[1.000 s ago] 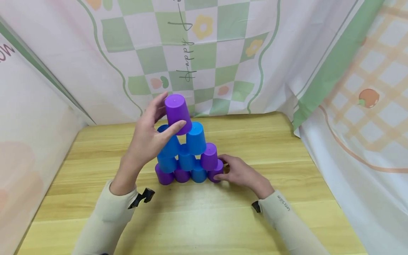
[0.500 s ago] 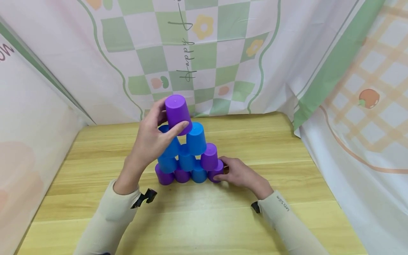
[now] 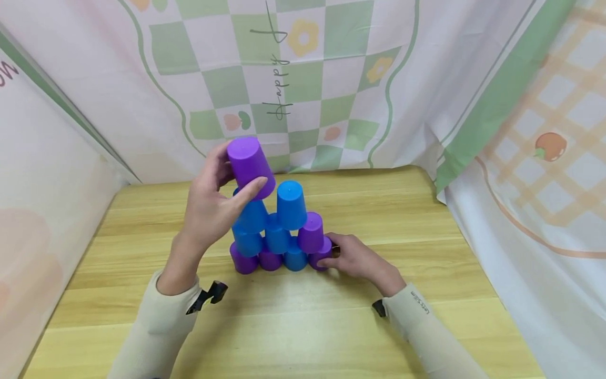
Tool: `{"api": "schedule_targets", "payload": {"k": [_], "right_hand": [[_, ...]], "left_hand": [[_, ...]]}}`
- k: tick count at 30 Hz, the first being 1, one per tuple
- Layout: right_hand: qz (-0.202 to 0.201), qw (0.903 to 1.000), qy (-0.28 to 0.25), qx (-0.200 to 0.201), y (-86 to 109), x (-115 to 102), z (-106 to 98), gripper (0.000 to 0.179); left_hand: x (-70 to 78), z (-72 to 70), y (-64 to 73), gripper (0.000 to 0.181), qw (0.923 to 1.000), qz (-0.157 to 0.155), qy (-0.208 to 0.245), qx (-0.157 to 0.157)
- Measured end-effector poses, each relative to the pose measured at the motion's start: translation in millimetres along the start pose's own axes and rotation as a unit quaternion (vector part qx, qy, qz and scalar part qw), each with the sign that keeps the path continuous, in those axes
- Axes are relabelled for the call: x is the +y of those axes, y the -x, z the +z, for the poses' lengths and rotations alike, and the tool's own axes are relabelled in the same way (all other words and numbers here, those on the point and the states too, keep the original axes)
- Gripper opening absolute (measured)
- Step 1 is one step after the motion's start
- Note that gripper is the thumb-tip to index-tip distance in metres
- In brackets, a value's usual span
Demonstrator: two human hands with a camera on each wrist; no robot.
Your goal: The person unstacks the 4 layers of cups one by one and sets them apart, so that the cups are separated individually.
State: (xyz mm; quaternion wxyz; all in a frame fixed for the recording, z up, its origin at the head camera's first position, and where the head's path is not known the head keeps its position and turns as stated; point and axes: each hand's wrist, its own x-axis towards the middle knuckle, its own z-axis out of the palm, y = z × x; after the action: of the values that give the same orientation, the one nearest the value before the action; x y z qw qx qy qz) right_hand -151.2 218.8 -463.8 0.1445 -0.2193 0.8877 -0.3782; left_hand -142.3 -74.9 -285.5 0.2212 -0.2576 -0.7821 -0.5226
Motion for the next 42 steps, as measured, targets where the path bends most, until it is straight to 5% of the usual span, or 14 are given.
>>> {"api": "schedule_targets", "payload": {"k": [9, 13, 24, 42], "right_hand": [[0.015, 0.9998, -0.009, -0.003, 0.2, -1.6, -1.7, 0.042], [0.013, 0.9999, -0.009, -0.006, -0.1, -1.7, -1.7, 0.041], [0.013, 0.9998, -0.010, -0.015, 0.2, -1.6, -1.8, 0.044], [0.018, 0.9997, -0.011, -0.011, 1.2, -1.0, -1.0, 0.046]], "left_hand": [[18.2, -24.9, 3.2, 0.064, 0.9986, 0.001, -0.007, 0.052], [-0.4, -30.8, 6.6, 0.065, 0.9975, 0.004, -0.007, 0.070], [-14.8, -48.8, 17.7, 0.063, 0.9935, -0.024, -0.013, 0.111], [-77.6, -76.2, 43.4, 0.063, 0.9730, -0.147, -0.026, 0.176]]}}
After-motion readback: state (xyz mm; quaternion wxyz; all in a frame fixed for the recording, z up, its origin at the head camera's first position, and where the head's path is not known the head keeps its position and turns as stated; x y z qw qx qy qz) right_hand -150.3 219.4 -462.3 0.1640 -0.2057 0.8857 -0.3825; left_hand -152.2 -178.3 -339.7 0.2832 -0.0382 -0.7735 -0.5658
